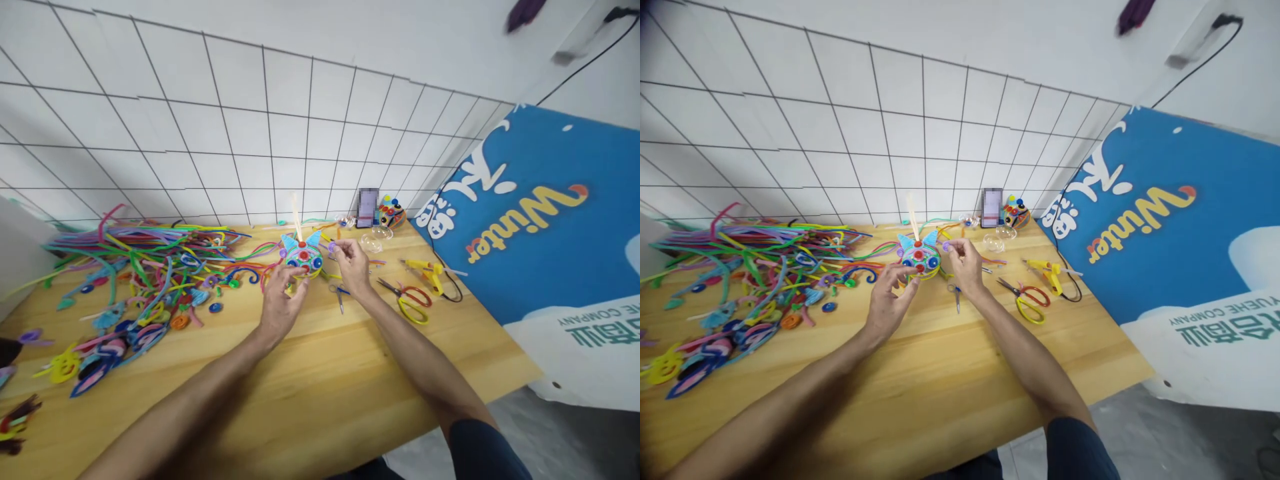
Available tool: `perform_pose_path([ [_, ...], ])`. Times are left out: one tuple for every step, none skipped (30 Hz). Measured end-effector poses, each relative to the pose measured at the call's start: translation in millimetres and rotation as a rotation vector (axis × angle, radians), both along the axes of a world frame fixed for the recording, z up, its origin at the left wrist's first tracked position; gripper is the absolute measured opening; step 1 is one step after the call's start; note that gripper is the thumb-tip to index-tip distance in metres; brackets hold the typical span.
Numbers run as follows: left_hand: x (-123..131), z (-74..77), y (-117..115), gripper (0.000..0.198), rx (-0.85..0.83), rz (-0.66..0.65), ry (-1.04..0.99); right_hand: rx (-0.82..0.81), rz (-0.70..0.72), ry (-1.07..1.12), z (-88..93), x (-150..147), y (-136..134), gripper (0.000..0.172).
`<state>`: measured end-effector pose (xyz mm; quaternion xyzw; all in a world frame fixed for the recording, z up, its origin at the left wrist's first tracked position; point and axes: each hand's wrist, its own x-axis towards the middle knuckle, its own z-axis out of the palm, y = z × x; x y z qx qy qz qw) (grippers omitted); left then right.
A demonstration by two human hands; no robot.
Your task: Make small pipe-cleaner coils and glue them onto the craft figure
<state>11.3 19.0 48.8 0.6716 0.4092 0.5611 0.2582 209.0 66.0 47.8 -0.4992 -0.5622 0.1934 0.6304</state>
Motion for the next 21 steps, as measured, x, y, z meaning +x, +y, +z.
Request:
perform_pose_path([
  [-1, -5.3, 6, 0.021, 0.056, 0.056, 0.040, -0.010, 0.001, -0.016, -3.6, 1, 4, 0.017],
  [-1, -10.4, 12, 0.032, 0.100, 0.104, 0.081, -0.018, 0.001, -0.031, -6.6, 2, 7, 0.016],
  [-2, -15.2, 18, 0.043, 0.135, 0.141, 0.122, -0.026, 0.002, -0.048, -9.0, 3, 11, 0.015],
  [-2, -19.7, 23, 0.052, 0.162, 0.164, 0.163, -0.032, 0.006, -0.066, -10.9, 4, 14, 0.015],
  [-1, -23.8, 28, 0.061, 0.181, 0.177, 0.203, -0.035, 0.011, -0.084, -12.4, 4, 16, 0.014],
  [-1, -27.5, 31, 0.067, 0.198, 0.184, 0.241, -0.035, 0.017, -0.098, -13.5, 5, 18, 0.013],
  [-1, -30.9, 35, 0.072, 0.211, 0.187, 0.279, -0.036, 0.024, -0.109, -14.3, 5, 20, 0.013],
  [-1, -34.2, 37, 0.076, 0.221, 0.189, 0.316, -0.038, 0.029, -0.118, -14.8, 6, 22, 0.013],
  [0, -37.3, 40, 0.078, 0.227, 0.193, 0.349, -0.042, 0.034, -0.128, -15.1, 6, 23, 0.013],
  [0, -40.5, 41, 0.079, 0.230, 0.195, 0.376, -0.048, 0.036, -0.140, -15.2, 7, 25, 0.013],
  [0, -43.5, 43, 0.079, 0.231, 0.197, 0.398, -0.055, 0.039, -0.154, -15.4, 8, 26, 0.013],
  [0, -46.3, 45, 0.079, 0.229, 0.198, 0.414, -0.058, 0.043, -0.168, -15.7, 8, 27, 0.014],
  [0, -48.9, 46, 0.079, 0.229, 0.201, 0.424, -0.056, 0.046, -0.182, -16.2, 9, 27, 0.014],
  [0, -51.0, 48, 0.079, 0.228, 0.205, 0.431, -0.048, 0.051, -0.195, -16.8, 10, 28, 0.014],
  [0, -52.6, 49, 0.079, 0.227, 0.207, 0.437, -0.037, 0.056, -0.207, -17.5, 11, 28, 0.014],
  [0, -53.6, 50, 0.078, 0.225, 0.210, 0.442, -0.025, 0.059, -0.219, -18.3, 11, 29, 0.013],
  [-1, -54.2, 51, 0.078, 0.223, 0.212, 0.443, -0.013, 0.060, -0.229, -19.1, 12, 29, 0.013],
  [-1, -54.3, 52, 0.077, 0.221, 0.213, 0.443, -0.005, 0.061, -0.239, -19.8, 12, 29, 0.012],
  [-1, -54.2, 52, 0.076, 0.217, 0.211, 0.441, 0.003, 0.060, -0.245, -20.3, 12, 29, 0.012],
  [-2, -54.0, 52, 0.076, 0.213, 0.207, 0.438, 0.011, 0.062, -0.250, -20.6, 11, 29, 0.011],
  [-2, -53.8, 52, 0.076, 0.210, 0.201, 0.435, 0.018, 0.065, -0.254, -20.8, 10, 29, 0.010],
])
